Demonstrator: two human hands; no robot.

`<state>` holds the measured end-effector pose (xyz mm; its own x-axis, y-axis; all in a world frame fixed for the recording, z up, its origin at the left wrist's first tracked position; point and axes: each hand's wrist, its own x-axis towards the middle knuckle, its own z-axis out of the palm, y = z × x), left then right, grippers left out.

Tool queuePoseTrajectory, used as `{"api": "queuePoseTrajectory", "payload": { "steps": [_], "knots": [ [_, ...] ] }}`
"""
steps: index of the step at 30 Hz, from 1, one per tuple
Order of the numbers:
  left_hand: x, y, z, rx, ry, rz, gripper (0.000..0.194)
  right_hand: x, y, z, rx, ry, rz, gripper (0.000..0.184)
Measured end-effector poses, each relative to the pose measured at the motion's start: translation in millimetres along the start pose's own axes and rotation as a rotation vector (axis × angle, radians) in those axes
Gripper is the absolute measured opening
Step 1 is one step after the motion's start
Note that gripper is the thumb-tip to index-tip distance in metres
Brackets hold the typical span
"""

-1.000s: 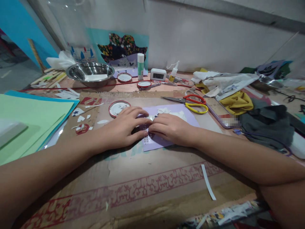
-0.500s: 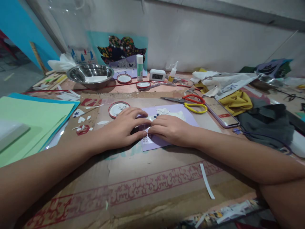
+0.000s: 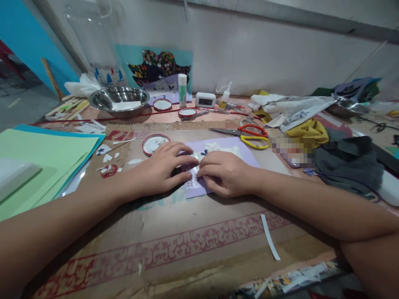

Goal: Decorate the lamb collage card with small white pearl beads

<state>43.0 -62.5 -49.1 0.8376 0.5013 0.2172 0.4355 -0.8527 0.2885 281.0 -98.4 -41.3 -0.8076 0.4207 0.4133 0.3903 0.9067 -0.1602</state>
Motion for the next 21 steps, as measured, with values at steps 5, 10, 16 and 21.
{"api": "queuePoseTrajectory", "payload": {
  "steps": [5,10,16,21],
  "knots": [
    [-1,0,1.1,0.003,0.006,0.001,0.035,3,1,2,0.007,0.004,0.028,0.022],
    [0,4,-7.2,0.068,0.074,0.036,0.034,6,-1,2,-0.031,0.010,0.014,0.022],
    [0,-16,-50.5,0.180,0.193,-0.171,0.030,7,0,4,0.019,0.015,0.087,0.020],
    [-14,-45,-74.4,0.140,0.145,-0.535,0.029,6,3,5,0.108,0.078,0.184,0.017]
  ]
}}
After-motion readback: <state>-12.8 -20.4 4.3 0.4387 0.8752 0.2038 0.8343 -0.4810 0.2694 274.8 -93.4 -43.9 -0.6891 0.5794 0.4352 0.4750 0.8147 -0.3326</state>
